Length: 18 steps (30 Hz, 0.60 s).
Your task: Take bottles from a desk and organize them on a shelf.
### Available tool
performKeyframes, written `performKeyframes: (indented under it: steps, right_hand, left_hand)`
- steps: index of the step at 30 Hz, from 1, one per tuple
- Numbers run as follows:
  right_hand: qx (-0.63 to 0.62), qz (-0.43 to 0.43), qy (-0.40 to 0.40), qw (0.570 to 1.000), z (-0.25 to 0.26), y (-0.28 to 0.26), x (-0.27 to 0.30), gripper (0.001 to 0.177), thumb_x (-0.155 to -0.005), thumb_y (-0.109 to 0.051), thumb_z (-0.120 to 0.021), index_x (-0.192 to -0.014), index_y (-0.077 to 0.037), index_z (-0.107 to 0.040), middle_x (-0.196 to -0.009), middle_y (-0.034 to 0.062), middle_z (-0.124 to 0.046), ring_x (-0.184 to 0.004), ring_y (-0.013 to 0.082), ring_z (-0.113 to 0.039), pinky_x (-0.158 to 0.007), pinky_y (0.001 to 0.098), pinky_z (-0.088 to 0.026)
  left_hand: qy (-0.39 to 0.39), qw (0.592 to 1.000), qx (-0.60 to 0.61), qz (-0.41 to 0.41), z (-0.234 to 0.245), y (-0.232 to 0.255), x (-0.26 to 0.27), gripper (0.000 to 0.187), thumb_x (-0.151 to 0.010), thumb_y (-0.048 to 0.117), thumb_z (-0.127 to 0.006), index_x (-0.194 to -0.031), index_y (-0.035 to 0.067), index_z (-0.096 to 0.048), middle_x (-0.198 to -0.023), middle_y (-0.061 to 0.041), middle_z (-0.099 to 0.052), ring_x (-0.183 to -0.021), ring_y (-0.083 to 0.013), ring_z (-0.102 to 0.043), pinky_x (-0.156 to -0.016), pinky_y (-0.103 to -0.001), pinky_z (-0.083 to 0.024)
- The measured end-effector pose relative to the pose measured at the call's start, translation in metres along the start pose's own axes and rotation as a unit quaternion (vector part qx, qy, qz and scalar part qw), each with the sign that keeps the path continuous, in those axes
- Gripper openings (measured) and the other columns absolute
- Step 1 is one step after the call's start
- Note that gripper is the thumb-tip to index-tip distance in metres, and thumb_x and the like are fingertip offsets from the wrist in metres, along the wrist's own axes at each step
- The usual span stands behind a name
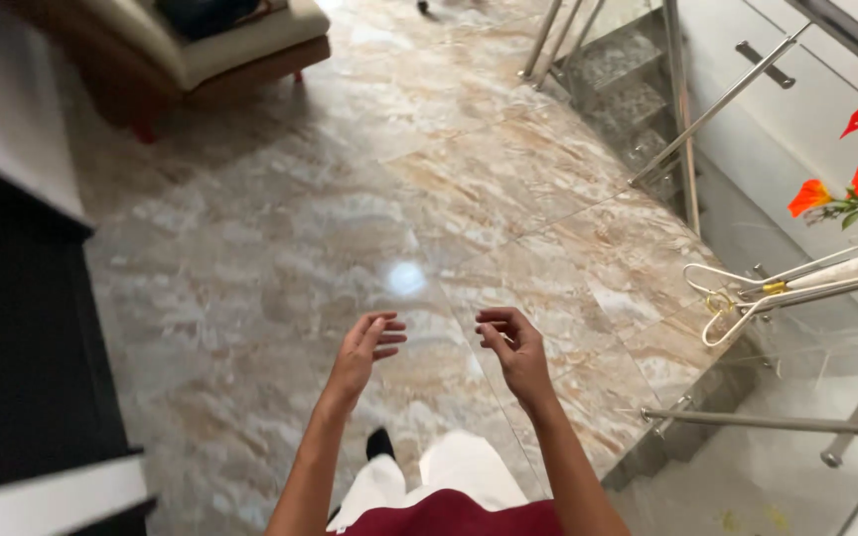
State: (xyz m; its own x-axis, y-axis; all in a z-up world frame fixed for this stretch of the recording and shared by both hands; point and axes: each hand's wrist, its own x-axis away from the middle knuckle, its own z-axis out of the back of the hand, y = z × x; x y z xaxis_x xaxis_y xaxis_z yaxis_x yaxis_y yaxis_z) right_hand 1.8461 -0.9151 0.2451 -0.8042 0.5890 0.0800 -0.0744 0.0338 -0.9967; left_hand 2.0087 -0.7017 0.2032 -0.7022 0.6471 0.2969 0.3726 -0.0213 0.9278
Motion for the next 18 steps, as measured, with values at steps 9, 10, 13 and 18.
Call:
performKeyframes:
  steps: [9, 10, 13, 18]
  right_hand:
    - [-0.019, -0.017, 0.104, 0.994, 0.028, -0.003, -0.244, 0.02, -0.097, -0.012, -0.065, -0.116, -0.004, -0.067, -0.109, 0.0073, -0.074, -0.099, 0.0161, -0.07, -0.082, 0.0317, -0.059]
    - [-0.018, -0.022, 0.101, 0.995, 0.031, -0.003, -0.277, 0.02, -0.097, -0.012, -0.065, -0.116, -0.004, -0.067, -0.109, 0.0073, -0.074, -0.099, 0.0161, -0.07, -0.082, 0.0317, -0.059]
    - [-0.032, -0.023, 0.099, 0.994, 0.043, -0.013, -0.375, 0.021, -0.098, -0.011, -0.065, -0.117, -0.004, -0.067, -0.108, 0.0075, -0.074, -0.099, 0.0161, -0.07, -0.082, 0.0317, -0.059]
    - [-0.028, -0.004, 0.046, 0.999, 0.041, -0.034, -0.542, 0.019, -0.098, -0.011, -0.066, -0.115, -0.003, -0.066, -0.108, 0.0067, -0.072, -0.099, 0.0162, -0.069, -0.083, 0.0316, -0.058]
  left_hand:
    - [-0.102, 0.995, -0.009, 0.004, -0.009, 0.059, -0.292, 0.036, -0.106, 0.031, -0.048, -0.129, 0.008, -0.062, -0.116, -0.008, -0.073, -0.105, -0.0189, -0.07, -0.089, -0.034, -0.054]
    - [-0.099, 0.995, -0.007, 0.008, -0.011, 0.066, -0.321, 0.036, -0.106, 0.031, -0.048, -0.129, 0.008, -0.062, -0.116, -0.008, -0.073, -0.105, -0.0189, -0.07, -0.089, -0.034, -0.054]
    - [-0.102, 0.995, -0.008, 0.013, -0.025, 0.092, -0.406, 0.035, -0.105, 0.031, -0.049, -0.128, 0.008, -0.062, -0.115, -0.008, -0.073, -0.105, -0.0184, -0.07, -0.089, -0.034, -0.055]
    - [-0.094, 0.995, -0.024, 0.009, -0.036, 0.16, -0.539, 0.033, -0.106, 0.03, -0.049, -0.127, 0.008, -0.062, -0.114, -0.008, -0.073, -0.104, -0.0187, -0.071, -0.088, -0.033, -0.054]
